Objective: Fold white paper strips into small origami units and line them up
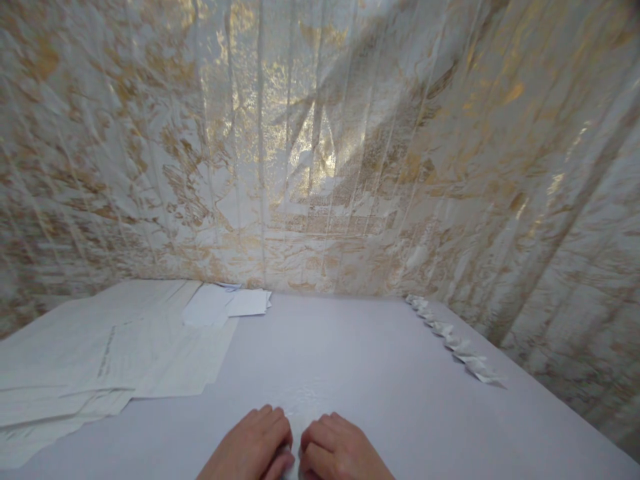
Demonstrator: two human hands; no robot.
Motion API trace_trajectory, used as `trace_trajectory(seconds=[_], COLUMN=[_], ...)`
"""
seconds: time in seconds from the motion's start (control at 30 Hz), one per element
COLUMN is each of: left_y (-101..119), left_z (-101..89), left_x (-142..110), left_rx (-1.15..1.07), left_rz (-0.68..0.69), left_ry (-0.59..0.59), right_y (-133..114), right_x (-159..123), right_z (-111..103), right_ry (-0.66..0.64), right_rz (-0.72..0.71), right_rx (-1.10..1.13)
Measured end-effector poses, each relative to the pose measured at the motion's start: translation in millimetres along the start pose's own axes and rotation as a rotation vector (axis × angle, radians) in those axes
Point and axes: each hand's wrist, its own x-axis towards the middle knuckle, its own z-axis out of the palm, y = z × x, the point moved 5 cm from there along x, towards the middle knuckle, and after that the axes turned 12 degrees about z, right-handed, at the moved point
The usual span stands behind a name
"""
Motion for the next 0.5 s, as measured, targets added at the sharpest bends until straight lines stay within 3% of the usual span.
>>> trace_trajectory(seconds=[0.1,0.2,0.5], left_y=[-4.1,-1.9,2.6], left_z=[1.9,0.4,3.1], left_x=[9.1,14.3,4.0], left_rx=[-0.1,-0.146,-0.162], left_rz=[-0.227,-0.314,-0.314], left_ry=[-0.132,-0.168,0.016], right_y=[-3.2,-8.2,-20.0], right_x=[-2.2,-5.2,-10.0], right_z=[-11.9,-22.9,-36.6], right_ry=[0.076,0.1,0.275], right_rz=[-0.038,-0.06,-0.044], right_rx=[0.001,0.003,-0.006])
